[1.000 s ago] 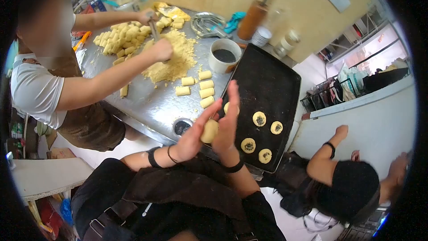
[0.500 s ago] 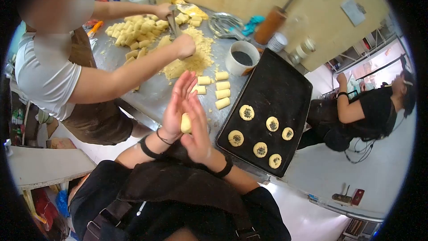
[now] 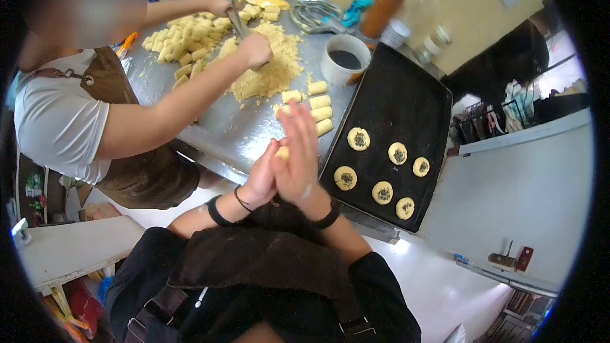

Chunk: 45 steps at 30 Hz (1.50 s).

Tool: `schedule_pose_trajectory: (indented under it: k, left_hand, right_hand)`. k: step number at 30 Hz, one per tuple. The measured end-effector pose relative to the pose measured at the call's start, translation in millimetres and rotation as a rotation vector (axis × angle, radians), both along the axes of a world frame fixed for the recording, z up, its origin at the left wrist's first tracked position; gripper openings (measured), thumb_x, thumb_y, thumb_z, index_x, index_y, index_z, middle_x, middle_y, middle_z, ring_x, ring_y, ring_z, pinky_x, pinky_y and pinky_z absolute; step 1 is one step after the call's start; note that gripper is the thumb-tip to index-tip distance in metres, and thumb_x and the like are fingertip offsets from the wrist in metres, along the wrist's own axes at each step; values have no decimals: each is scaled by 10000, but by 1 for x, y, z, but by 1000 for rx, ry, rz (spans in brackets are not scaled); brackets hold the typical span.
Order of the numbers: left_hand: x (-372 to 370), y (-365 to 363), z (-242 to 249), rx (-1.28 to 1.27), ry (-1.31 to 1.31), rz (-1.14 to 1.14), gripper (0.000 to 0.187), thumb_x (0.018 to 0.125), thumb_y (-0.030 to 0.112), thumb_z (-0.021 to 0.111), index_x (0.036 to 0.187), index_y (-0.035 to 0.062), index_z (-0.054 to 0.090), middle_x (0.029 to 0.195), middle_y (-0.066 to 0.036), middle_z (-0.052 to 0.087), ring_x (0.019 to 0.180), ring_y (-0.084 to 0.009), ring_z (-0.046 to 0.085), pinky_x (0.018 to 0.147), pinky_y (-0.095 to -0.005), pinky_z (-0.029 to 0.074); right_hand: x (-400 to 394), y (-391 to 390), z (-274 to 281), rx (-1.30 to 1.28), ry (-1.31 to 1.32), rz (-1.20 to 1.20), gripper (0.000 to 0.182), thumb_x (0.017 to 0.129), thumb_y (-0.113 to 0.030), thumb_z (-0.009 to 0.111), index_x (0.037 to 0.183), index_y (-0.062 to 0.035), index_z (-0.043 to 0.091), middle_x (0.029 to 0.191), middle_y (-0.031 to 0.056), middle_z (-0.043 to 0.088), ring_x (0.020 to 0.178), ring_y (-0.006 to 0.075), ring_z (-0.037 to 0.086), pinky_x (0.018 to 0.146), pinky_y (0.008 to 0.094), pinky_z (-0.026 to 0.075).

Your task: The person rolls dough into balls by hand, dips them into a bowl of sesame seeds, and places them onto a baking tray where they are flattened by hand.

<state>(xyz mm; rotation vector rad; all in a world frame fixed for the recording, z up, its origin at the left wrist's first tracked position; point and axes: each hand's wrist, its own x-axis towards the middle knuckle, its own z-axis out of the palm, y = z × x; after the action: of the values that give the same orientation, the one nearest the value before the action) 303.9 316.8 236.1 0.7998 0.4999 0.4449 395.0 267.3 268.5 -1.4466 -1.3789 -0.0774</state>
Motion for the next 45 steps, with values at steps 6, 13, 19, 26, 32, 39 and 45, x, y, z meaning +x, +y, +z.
schedule_pose_trajectory:
  k: [6, 13, 19, 26, 32, 39, 45]
  left_hand:
    - [-15, 24, -18, -77, -16, -329, 489, 1031, 296, 404, 1430, 17, 360, 1332, -147, 521, 1175, -247, 555, 958, -379, 496]
    - [-20, 48, -63, 893, 408, -441, 526, 881, 80, 611, 1377, 65, 435, 1284, -145, 547, 1143, -271, 575, 950, -381, 484]
    - [2, 36, -98, 1429, 485, -626, 429, 752, 65, 678, 1152, 100, 526, 1043, -163, 529, 942, -380, 589, 788, -465, 501]
    - [21, 40, -83, 1493, 439, -769, 395, 770, 54, 696, 1140, 100, 566, 1029, -118, 567, 910, -295, 621, 777, -382, 520]
    - [29, 31, -51, 183, 176, -547, 484, 888, 101, 678, 1296, 113, 418, 1161, -66, 561, 997, -148, 605, 813, -290, 547]
    - [31, 33, -39, 5, 144, -582, 443, 1029, 253, 432, 1421, 128, 267, 1397, -148, 387, 1076, -252, 629, 918, -368, 520]
    - [14, 54, -66, -11, 212, -446, 367, 1017, 227, 444, 1345, 82, 366, 1377, -139, 445, 1039, -251, 647, 872, -333, 543]
  right_hand:
    - [39, -16, -23, -222, -85, -243, 545, 928, -294, 480, 1391, -11, 432, 1458, 229, 379, 1371, 425, 298, 1130, 502, 194]
    - [70, -76, -48, -193, 128, -381, 493, 978, -300, 443, 1374, -8, 447, 1447, 202, 406, 1371, 356, 332, 1133, 440, 229]
    - [81, -103, -50, -179, 203, -410, 481, 983, -273, 444, 1389, -14, 425, 1441, 185, 413, 1352, 334, 358, 1122, 421, 251]
    - [82, -107, -44, -382, 183, -208, 572, 793, -192, 674, 1310, -21, 499, 1330, 182, 513, 1252, 354, 467, 1064, 432, 348]
    - [72, -85, -29, -647, 350, 213, 556, 759, -238, 734, 1267, -96, 555, 1211, 160, 578, 1090, 311, 588, 917, 372, 471]
    - [170, -64, -3, -623, 34, -86, 461, 732, -157, 754, 1163, -65, 617, 1064, 125, 641, 886, 249, 635, 750, 317, 513]
    - [273, -20, -83, -858, -121, -426, 470, 733, -205, 759, 1159, -91, 596, 1054, 169, 648, 1005, 344, 615, 862, 418, 496]
